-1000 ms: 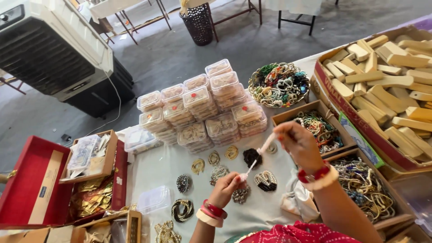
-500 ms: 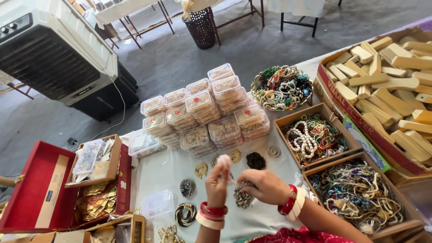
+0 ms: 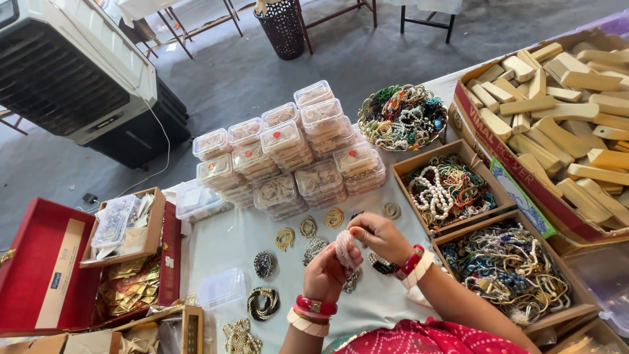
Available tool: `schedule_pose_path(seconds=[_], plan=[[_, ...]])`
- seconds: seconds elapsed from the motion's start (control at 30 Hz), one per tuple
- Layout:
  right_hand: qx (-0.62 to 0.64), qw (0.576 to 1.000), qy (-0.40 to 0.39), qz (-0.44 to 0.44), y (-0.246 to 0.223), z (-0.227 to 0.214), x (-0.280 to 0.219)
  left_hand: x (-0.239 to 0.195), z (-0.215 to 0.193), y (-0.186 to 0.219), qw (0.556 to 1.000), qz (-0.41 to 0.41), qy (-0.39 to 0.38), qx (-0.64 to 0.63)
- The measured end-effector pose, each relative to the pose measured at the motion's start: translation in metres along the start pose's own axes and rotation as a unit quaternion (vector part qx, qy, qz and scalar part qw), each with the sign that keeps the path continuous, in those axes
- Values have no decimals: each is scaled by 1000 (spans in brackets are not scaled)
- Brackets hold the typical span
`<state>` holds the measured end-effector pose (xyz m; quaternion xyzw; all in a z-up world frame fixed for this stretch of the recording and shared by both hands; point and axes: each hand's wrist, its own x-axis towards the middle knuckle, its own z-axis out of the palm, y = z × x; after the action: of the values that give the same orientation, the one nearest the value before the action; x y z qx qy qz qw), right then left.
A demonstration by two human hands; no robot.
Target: The person sorts and arranges various jewelry items, including necklaces, bracelets, and hair accessories, on a table. They pick up items from boxes and containers, untangle them, and place them in organized piles on the table surface.
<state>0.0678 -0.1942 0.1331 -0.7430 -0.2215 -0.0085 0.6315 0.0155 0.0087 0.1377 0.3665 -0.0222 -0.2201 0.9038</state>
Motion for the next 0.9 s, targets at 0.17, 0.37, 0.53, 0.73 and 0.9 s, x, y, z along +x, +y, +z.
schedule_pose_path(seconds=[0.17, 0.37, 0.53, 0.73, 0.9], plan=[[142, 974, -92, 149, 37, 25, -19, 2, 10, 15, 994, 32, 29, -101], [-82, 990, -98, 64, -31, 33, -32, 9, 4, 12, 980, 134, 134, -54], [-355, 931, -37, -80, -85, 29, -31, 16, -28, -15, 950, 203, 189, 144], [-288, 944, -8, -163, -87, 18, -14, 18, -61, -45, 980, 99, 94, 148], [-217, 965, 5, -144, -69, 11, 0, 10, -55, -50, 987, 86, 56, 120]])
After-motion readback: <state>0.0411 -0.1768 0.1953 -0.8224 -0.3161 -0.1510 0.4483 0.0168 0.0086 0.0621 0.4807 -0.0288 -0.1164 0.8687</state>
